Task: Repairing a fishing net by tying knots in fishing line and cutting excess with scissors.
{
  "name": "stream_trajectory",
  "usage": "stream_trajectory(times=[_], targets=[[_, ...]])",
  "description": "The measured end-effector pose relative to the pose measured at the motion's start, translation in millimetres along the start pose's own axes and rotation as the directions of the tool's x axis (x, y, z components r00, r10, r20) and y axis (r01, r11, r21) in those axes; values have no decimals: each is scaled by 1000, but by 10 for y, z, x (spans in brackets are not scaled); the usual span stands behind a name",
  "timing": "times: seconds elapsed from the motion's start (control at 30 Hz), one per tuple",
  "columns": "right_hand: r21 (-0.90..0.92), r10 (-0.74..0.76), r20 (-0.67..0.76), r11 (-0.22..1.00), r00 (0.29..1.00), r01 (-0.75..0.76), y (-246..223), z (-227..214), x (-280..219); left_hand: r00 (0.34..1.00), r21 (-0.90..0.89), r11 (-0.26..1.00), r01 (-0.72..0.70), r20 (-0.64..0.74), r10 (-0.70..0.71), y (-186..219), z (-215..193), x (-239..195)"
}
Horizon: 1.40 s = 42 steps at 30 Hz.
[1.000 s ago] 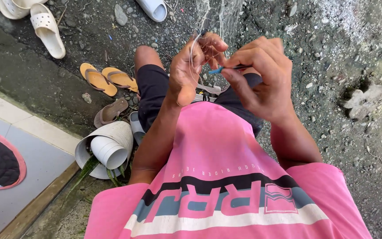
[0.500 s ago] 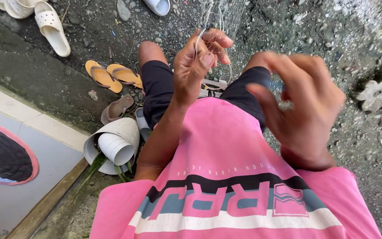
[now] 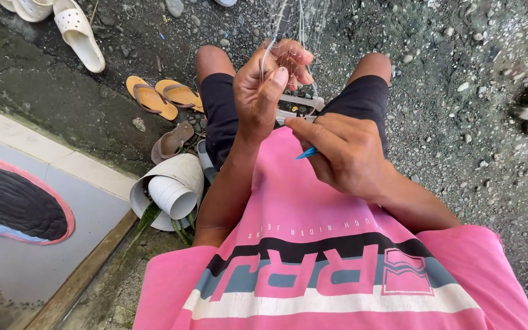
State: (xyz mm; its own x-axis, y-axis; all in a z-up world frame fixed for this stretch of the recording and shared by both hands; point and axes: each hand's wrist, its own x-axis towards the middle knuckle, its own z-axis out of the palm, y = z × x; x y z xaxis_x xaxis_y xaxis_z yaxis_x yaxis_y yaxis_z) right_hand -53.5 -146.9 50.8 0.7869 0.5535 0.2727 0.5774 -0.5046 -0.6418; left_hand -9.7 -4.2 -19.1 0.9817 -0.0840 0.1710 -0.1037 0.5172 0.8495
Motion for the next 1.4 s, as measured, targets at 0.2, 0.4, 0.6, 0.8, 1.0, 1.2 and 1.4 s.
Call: stream_trajectory(times=[0.2,0.4,0.6,0.8,1.0,1.2,1.4], targets=[[260,88,-41,963,995,-74,-21,-80,61,990,-71,995,-75,-128,65,-56,23,-19],[327,123,-21,938,992,-110,40,-137,84,988,-468,880,-77,-154,5,85,94,71],[397,135,22,908,991,-133,17,-276,61,989,-693,719,53,-64,-134,125,148,73],[587,254,32,778,967,-224,-33,-337,31,999,-608,793,34,33,-18,217,230,152],[775,117,-222,623,968,102,-91,-278,245,989,-660,748,72,144,32,101,165,94],[758,106,-140,652,984,38,146,-331,179,998,-658,751,54,68,-12,29,98,144],[772,116,-54,635,992,-32,-24,-588,218,995,-217,973,-79,39,90,137,167,179]])
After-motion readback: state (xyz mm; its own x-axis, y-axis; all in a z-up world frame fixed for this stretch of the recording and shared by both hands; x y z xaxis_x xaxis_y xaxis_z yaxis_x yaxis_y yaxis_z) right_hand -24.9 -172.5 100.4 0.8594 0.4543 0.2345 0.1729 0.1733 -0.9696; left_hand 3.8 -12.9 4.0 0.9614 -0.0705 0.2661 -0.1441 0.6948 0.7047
